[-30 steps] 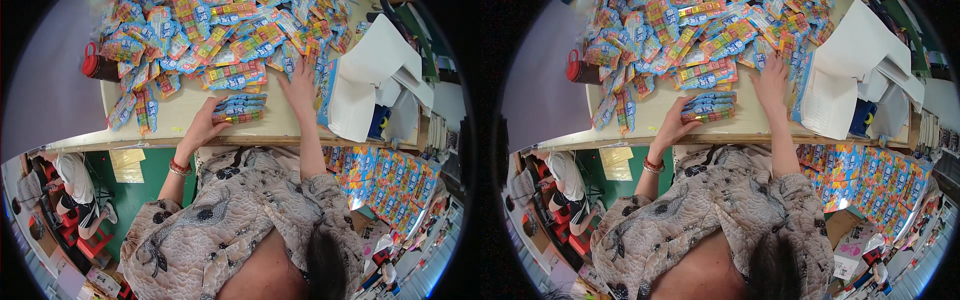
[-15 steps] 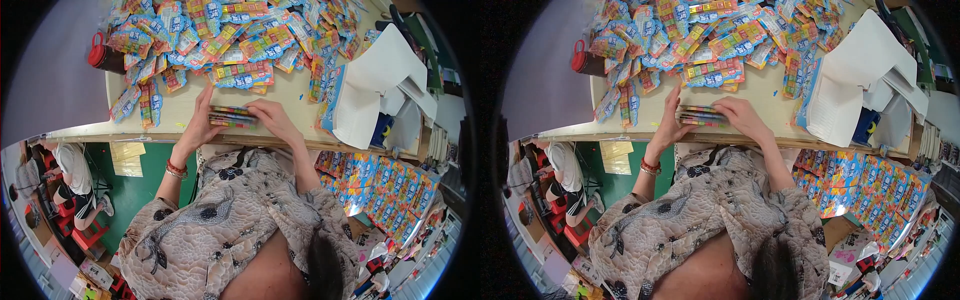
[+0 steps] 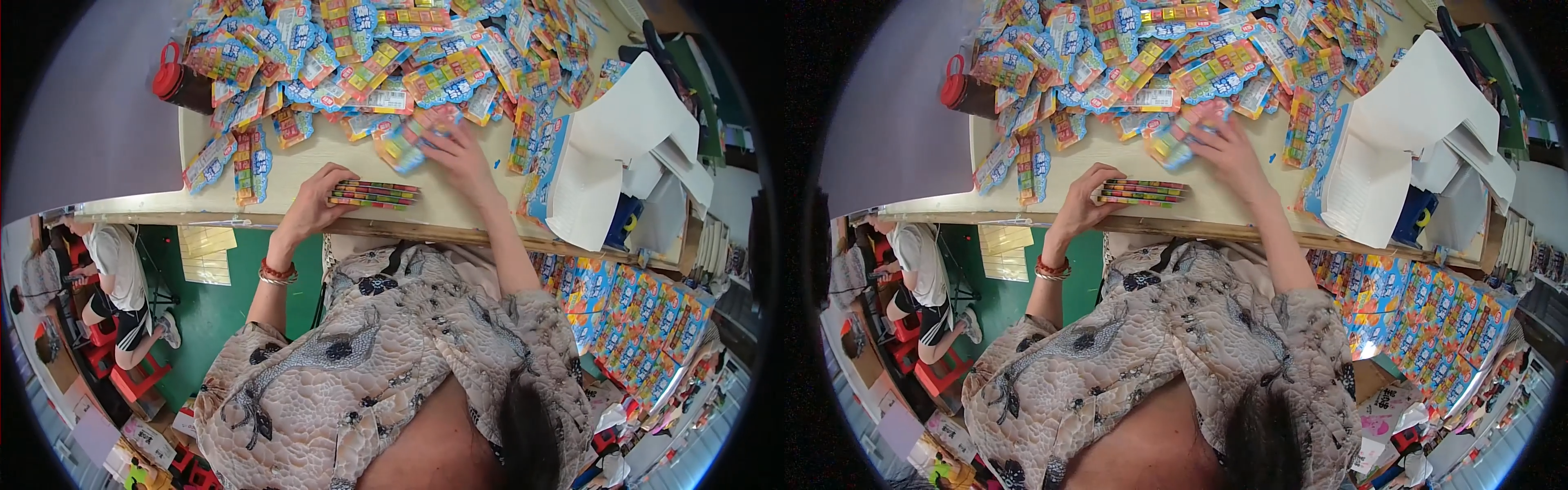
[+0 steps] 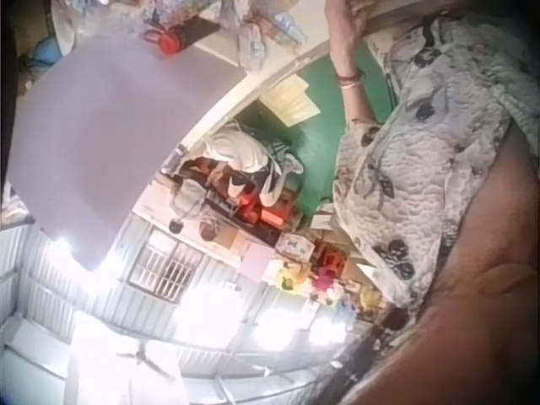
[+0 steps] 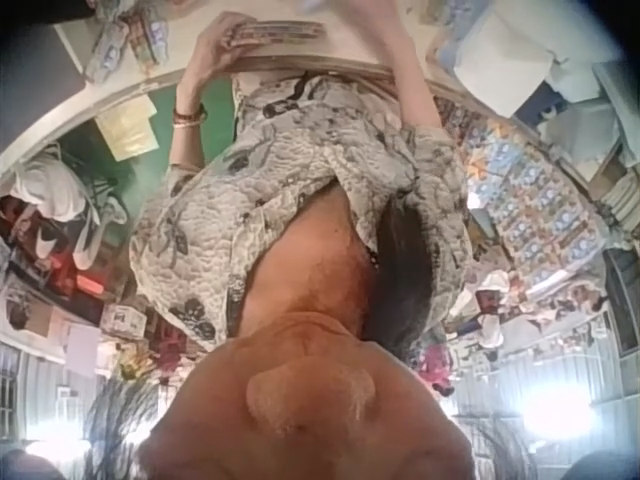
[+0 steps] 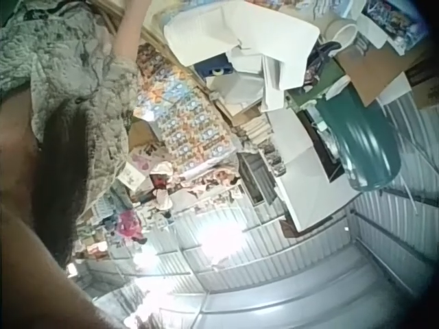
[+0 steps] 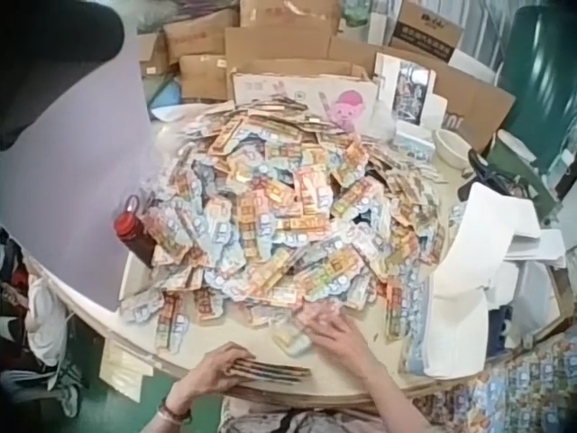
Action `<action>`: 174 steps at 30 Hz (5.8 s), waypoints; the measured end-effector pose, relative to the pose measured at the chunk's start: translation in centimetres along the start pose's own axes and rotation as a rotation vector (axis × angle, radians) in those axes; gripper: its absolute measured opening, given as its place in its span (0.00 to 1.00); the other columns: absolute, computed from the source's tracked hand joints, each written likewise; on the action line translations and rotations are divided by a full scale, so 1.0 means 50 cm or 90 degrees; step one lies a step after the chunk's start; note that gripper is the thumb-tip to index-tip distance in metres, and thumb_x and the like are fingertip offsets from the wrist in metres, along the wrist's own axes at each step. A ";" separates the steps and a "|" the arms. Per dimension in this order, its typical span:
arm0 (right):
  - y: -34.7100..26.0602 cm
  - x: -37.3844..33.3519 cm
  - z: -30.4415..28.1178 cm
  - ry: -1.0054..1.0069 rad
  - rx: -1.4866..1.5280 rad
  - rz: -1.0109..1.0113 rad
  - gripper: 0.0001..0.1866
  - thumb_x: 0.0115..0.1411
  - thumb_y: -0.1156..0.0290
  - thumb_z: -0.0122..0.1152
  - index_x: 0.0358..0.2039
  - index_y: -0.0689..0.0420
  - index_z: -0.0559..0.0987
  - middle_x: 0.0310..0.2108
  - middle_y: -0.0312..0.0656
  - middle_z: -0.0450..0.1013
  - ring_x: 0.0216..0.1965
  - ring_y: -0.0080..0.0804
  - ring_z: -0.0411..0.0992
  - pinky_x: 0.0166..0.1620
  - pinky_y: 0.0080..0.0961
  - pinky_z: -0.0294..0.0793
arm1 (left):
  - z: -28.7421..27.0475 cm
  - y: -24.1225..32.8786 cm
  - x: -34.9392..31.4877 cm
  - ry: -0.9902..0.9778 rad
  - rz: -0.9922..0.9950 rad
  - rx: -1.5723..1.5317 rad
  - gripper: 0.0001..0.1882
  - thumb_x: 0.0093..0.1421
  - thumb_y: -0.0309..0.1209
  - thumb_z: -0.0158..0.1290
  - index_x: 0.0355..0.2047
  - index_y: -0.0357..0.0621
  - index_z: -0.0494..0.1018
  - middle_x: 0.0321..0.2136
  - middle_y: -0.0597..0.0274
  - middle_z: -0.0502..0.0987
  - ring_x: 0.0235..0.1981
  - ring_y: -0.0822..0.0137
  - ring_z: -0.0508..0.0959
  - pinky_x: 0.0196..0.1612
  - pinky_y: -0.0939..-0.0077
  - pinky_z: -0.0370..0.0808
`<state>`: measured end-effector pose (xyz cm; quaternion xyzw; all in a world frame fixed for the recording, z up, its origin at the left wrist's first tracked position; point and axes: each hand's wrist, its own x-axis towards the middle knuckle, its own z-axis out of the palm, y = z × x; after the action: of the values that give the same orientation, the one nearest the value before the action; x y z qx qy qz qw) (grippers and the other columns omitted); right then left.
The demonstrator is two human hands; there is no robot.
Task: Manually organizing and packing small card packets into retail display boxes.
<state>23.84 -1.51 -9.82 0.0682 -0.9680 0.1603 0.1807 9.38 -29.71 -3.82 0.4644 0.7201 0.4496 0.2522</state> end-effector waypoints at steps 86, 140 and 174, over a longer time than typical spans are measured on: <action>-0.053 0.118 -0.021 0.047 0.073 0.596 0.43 0.46 0.53 0.71 0.54 0.64 0.60 0.43 0.55 0.72 0.41 0.49 0.73 0.45 0.42 0.70 | 0.036 -0.009 0.042 -0.081 -0.005 -0.022 0.36 0.41 0.25 0.67 0.52 0.41 0.63 0.48 0.51 0.68 0.51 0.47 0.68 0.54 0.64 0.69; -0.056 0.095 -0.128 0.114 0.099 0.292 0.11 0.60 0.72 0.54 0.44 0.57 0.74 0.37 0.47 0.72 0.38 0.45 0.71 0.42 0.37 0.67 | 0.037 0.016 0.029 -0.059 0.107 0.159 0.47 0.35 0.26 0.67 0.57 0.44 0.59 0.53 0.50 0.64 0.57 0.48 0.63 0.60 0.62 0.64; -0.021 0.115 -0.103 -0.239 0.591 0.456 0.17 0.64 0.61 0.50 0.47 0.57 0.78 0.39 0.40 0.77 0.43 0.30 0.72 0.47 0.27 0.71 | 0.035 -0.018 0.054 -0.011 0.066 0.124 0.57 0.36 0.36 0.72 0.64 0.46 0.50 0.57 0.48 0.58 0.61 0.49 0.58 0.62 0.61 0.60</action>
<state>20.42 -1.21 -2.85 -0.1629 -0.7753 0.6008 -0.1067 9.16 -26.71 -5.26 0.5275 0.7332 0.3855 0.1884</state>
